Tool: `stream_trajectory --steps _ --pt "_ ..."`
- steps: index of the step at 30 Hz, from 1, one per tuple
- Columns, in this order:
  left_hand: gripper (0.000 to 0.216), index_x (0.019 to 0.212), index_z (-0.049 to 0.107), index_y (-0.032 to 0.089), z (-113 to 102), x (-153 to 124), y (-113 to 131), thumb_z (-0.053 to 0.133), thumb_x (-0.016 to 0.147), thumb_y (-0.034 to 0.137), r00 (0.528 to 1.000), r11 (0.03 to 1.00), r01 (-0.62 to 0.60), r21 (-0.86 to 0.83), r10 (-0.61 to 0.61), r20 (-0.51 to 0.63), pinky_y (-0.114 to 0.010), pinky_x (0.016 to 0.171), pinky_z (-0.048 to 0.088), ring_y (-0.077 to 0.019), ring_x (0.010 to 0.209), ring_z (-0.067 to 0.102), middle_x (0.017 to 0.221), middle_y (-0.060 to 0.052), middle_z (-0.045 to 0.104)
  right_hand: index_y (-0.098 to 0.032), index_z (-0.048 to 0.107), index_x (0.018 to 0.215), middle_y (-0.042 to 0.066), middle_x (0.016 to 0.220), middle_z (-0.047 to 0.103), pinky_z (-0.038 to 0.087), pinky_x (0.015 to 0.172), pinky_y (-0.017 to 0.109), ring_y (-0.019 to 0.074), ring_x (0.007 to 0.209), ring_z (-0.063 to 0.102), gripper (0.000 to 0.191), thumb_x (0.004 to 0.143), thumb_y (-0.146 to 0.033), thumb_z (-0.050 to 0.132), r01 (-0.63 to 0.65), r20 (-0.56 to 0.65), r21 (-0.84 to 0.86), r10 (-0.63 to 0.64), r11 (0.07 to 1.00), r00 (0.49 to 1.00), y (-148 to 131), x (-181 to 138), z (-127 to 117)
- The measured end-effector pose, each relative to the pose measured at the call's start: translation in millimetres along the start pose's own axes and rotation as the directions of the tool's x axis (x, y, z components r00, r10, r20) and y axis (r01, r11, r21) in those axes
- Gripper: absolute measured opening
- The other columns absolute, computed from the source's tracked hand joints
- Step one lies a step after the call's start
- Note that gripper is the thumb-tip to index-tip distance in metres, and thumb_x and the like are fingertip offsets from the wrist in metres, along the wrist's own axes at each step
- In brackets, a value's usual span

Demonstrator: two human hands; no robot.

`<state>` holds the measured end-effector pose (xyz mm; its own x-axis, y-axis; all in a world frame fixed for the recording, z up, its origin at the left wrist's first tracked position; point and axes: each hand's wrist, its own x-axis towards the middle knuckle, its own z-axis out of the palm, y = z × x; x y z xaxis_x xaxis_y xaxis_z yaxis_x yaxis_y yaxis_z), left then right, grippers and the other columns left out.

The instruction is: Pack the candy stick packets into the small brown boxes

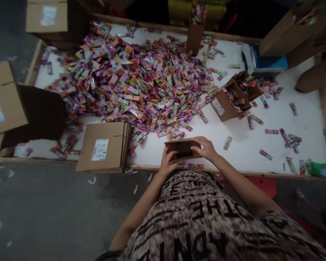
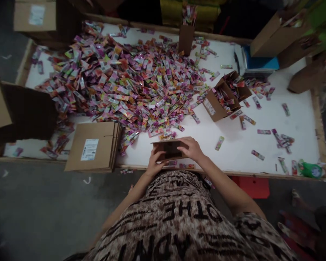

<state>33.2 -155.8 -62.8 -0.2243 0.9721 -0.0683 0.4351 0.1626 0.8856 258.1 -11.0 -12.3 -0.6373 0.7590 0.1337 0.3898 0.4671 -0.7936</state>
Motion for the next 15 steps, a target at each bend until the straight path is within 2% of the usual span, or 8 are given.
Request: stream_trajectory --steps 3,5,7,9,10,11,13,15 --pt "0.038 0.098 0.071 0.023 14.7 -1.8 6.1 0.083 0.071 0.046 0.996 0.998 0.030 -0.056 -0.035 -0.086 -0.051 0.122 0.030 -0.0311 0.123 0.057 0.109 -0.010 0.069 -0.021 0.072 0.122 0.011 0.132 0.068 0.039 0.115 0.053 0.0300 0.133 0.054 0.033 0.098 -0.040 0.057 0.099 0.068 -0.161 -0.089 0.982 0.994 -9.2 -22.1 7.6" --pt "0.033 0.093 0.069 0.023 19.1 -9.0 10.7 0.081 0.074 0.047 0.984 0.997 0.004 -0.074 -0.017 -0.175 -0.051 0.121 0.029 -0.0292 0.112 0.060 0.100 -0.008 0.070 -0.020 0.072 0.121 0.011 0.131 0.068 0.039 0.113 0.051 0.0285 0.132 0.054 0.034 0.103 -0.036 0.048 0.105 0.056 -0.234 -0.094 0.966 0.994 -9.8 -28.6 16.4" --pt "0.028 0.092 0.068 0.023 17.8 -17.9 16.7 0.074 0.082 0.049 0.942 1.000 0.005 -0.002 -0.005 -0.336 -0.049 0.117 0.033 -0.0279 0.108 0.060 0.101 -0.009 0.069 -0.020 0.072 0.116 0.011 0.122 0.071 0.041 0.107 0.049 0.0276 0.121 0.058 0.033 0.105 -0.036 0.045 0.065 0.018 -0.320 -0.062 0.945 0.998 -7.8 -24.0 23.7" --pt "0.027 0.096 0.071 0.023 12.4 -22.2 24.5 0.069 0.088 0.049 0.882 0.984 0.075 0.160 0.010 -0.471 -0.047 0.109 0.037 -0.0281 0.107 0.058 0.105 -0.012 0.066 -0.021 0.073 0.106 0.011 0.112 0.072 0.041 0.099 0.047 0.0277 0.110 0.057 0.032 0.105 -0.037 0.046 0.026 0.004 -0.416 -0.027 0.909 1.000 -5.3 -11.9 28.3" --pt "0.028 0.099 0.072 0.022 9.2 -21.1 28.8 0.067 0.090 0.049 0.885 0.962 0.090 0.257 0.041 -0.464 -0.047 0.104 0.037 -0.0282 0.107 0.056 0.106 -0.012 0.066 -0.020 0.073 0.101 0.010 0.108 0.071 0.040 0.095 0.046 0.0277 0.106 0.056 0.031 0.104 -0.036 0.047 0.020 0.009 -0.458 -0.018 0.888 1.000 -4.1 -5.2 29.7" --pt "0.028 0.101 0.072 0.022 6.2 -17.3 33.1 0.066 0.091 0.048 0.914 0.934 0.072 0.350 0.079 -0.397 -0.046 0.101 0.037 -0.0279 0.106 0.055 0.106 -0.012 0.065 -0.020 0.073 0.097 0.010 0.105 0.070 0.039 0.093 0.045 0.0275 0.103 0.054 0.030 0.104 -0.035 0.047 0.030 0.021 -0.486 -0.023 0.874 1.000 -2.7 0.6 30.6" --pt "0.024 0.099 0.072 0.021 1.8 -3.3 40.9 0.062 0.095 0.043 0.979 0.875 -0.049 0.481 0.138 -0.153 -0.043 0.096 0.036 -0.0265 0.103 0.055 0.101 -0.011 0.066 -0.020 0.071 0.092 0.010 0.101 0.069 0.038 0.090 0.043 0.0263 0.100 0.052 0.028 0.103 -0.032 0.049 0.079 0.043 -0.477 -0.067 0.875 0.997 1.2 8.0 30.7" --pt "0.020 0.094 0.070 0.020 0.5 14.9 47.2 0.062 0.095 0.038 0.987 0.827 -0.155 0.540 0.148 0.058 -0.042 0.091 0.036 -0.0256 0.101 0.054 0.097 -0.009 0.066 -0.020 0.071 0.093 0.009 0.101 0.068 0.039 0.091 0.040 0.0247 0.100 0.052 0.023 0.102 -0.032 0.053 0.151 0.061 -0.401 -0.138 0.903 0.989 7.2 9.2 29.6"
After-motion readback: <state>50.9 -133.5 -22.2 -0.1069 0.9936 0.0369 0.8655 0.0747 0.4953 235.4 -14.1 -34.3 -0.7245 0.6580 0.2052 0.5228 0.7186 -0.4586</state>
